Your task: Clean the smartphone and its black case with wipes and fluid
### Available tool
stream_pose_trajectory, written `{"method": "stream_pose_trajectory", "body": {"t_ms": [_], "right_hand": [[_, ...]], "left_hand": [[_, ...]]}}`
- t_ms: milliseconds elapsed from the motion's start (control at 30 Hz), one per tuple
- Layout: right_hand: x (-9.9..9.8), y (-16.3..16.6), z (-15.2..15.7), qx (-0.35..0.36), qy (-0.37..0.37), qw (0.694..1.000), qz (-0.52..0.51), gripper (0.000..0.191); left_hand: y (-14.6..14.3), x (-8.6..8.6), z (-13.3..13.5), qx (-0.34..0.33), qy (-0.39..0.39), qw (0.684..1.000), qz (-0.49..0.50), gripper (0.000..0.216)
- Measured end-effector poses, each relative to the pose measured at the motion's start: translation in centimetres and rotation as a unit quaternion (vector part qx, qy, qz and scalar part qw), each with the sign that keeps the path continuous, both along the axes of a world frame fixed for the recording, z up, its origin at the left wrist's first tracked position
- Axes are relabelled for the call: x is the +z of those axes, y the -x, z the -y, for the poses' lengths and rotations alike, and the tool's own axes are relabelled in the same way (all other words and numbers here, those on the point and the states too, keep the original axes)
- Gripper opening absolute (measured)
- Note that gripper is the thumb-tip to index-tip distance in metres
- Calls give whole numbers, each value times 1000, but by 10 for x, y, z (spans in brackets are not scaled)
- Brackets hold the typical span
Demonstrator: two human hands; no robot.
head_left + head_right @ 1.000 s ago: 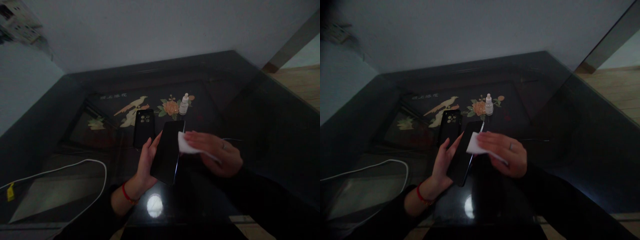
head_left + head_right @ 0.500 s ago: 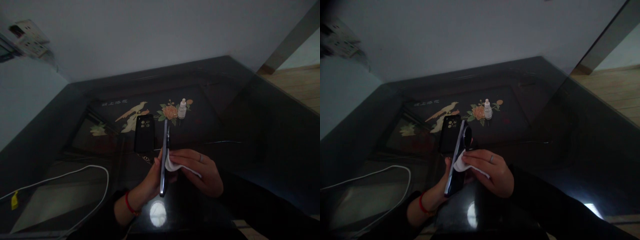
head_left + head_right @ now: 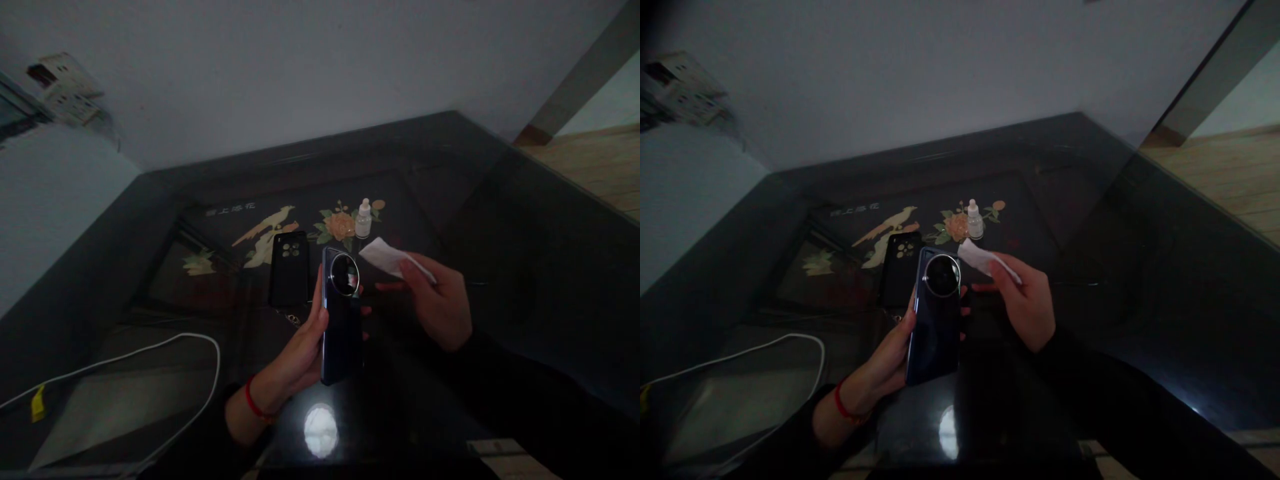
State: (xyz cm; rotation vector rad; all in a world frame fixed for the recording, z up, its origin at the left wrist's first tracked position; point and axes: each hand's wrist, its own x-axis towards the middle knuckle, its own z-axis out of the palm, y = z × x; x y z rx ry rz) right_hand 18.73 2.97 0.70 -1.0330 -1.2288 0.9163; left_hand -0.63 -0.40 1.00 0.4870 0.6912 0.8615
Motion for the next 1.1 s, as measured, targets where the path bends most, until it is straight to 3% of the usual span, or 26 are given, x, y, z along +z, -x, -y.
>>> {"method": "stream_pose_trajectory", "body": {"t_ms": [67, 133, 267, 467, 633, 800, 967, 1100], "right_hand": [[-5, -2, -8, -32, -3, 998, -52, 21], [-7, -3, -12, -19, -13, 998, -56, 22], [0, -3, -7, 12, -35, 998, 56, 21], [12, -8, -2, 8, -89, 969, 228, 30], [11, -1, 1, 10, -216, 921, 323, 37], [9, 6, 2, 83, -374, 822, 421, 33], [8, 2, -1, 44, -360, 817, 449, 31], [6, 9, 4, 88, -402, 791, 452, 27]], "left_hand": [[-4, 7, 1, -4, -18, 1000, 24, 99], [-6, 9, 1, -21, -13, 999, 40, 96], [-5, 5, 1, -42, -5, 998, 55, 84], [-3, 7, 1, -50, -12, 997, 57, 82], [-8, 3, 5, -48, 17, 997, 63, 67], [-13, -2, 10, 11, 69, 997, 18, 59], [-12, -5, 10, 29, 54, 998, 13, 56], [-15, -13, 8, 56, 68, 996, 6, 46]]}}
